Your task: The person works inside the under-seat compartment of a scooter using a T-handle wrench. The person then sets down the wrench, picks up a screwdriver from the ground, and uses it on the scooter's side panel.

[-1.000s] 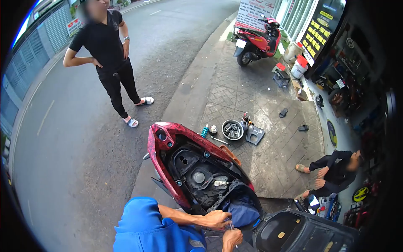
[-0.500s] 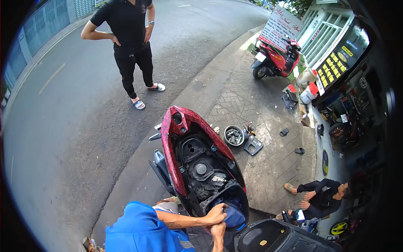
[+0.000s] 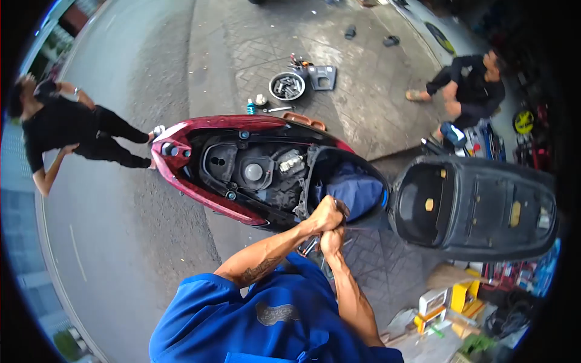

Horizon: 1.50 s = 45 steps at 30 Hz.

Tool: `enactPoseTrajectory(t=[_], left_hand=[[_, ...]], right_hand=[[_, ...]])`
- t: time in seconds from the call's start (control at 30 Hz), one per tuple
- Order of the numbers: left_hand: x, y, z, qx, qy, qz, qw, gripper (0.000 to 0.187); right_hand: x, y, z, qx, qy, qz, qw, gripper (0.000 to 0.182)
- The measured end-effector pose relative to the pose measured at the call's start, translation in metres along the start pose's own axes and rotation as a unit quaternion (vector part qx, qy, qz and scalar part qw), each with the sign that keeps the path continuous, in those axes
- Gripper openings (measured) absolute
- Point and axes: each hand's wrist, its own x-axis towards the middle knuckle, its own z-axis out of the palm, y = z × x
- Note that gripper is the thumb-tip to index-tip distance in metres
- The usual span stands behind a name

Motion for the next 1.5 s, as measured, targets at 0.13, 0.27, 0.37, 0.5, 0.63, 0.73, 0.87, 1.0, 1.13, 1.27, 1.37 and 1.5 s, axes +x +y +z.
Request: enactPoseTrajectory(t=[0.13, 0.27, 0.37, 0.5, 0.63, 0.73, 0.87, 1.0, 1.13, 1.27, 1.37, 1.5], left_hand=[[0.012, -0.010, 0.003, 0.050, -0.054, 0.016, 0.997, 0.027], [0.009, -0.006, -0.005, 0.022, -0.094, -0.001, 0.995, 0.033], [0.019, 0.025, -0.002, -0.052, -0.177, -0.004, 0.983, 0.031], [0.096, 0.033, 0.010, -0.061, -0.206, -0.005, 0.977, 0.038], [0.211, -0.040, 0.060, 0.178, -0.217, 0.029, 0.960, 0.042], [0.273, -0.125, 0.107, 0.400, -0.232, 0.258, 0.848, 0.039], [0.300, -0.182, 0.135, 0.559, -0.233, 0.456, 0.653, 0.045], [0.294, -0.159, 0.141, 0.677, -0.273, 0.350, 0.586, 0.053], [0.296, -0.106, 0.142, 0.780, -0.423, 0.167, 0.430, 0.054], [0.312, -0.102, 0.115, 0.719, -0.454, 0.001, 0.527, 0.048], [0.331, -0.121, 0.121, 0.704, -0.423, -0.015, 0.570, 0.045], [0.337, -0.188, 0.121, 0.708, -0.288, 0.360, 0.535, 0.038]], right_hand=[[-0.010, -0.002, -0.002, -0.117, -0.049, 0.019, 0.992, 0.029], [-0.014, -0.027, -0.009, -0.178, -0.048, 0.115, 0.976, 0.025], [-0.019, -0.059, -0.049, -0.228, -0.028, 0.152, 0.961, 0.024], [-0.031, -0.082, -0.093, -0.142, 0.049, 0.209, 0.966, 0.023], [-0.037, -0.098, -0.127, -0.040, 0.138, 0.245, 0.959, 0.021], [-0.025, -0.101, -0.136, 0.048, 0.213, 0.369, 0.903, 0.018], [-0.030, -0.084, -0.114, 0.071, 0.275, 0.380, 0.880, 0.019], [-0.033, -0.098, -0.120, -0.009, 0.243, 0.418, 0.875, 0.019], [-0.014, -0.126, -0.137, -0.088, 0.259, 0.386, 0.881, 0.017], [-0.008, -0.137, -0.148, -0.137, 0.260, 0.357, 0.887, 0.018], [0.002, -0.152, -0.154, -0.171, 0.311, 0.323, 0.877, 0.020], [0.019, -0.137, -0.158, -0.184, 0.375, 0.303, 0.857, 0.019]])
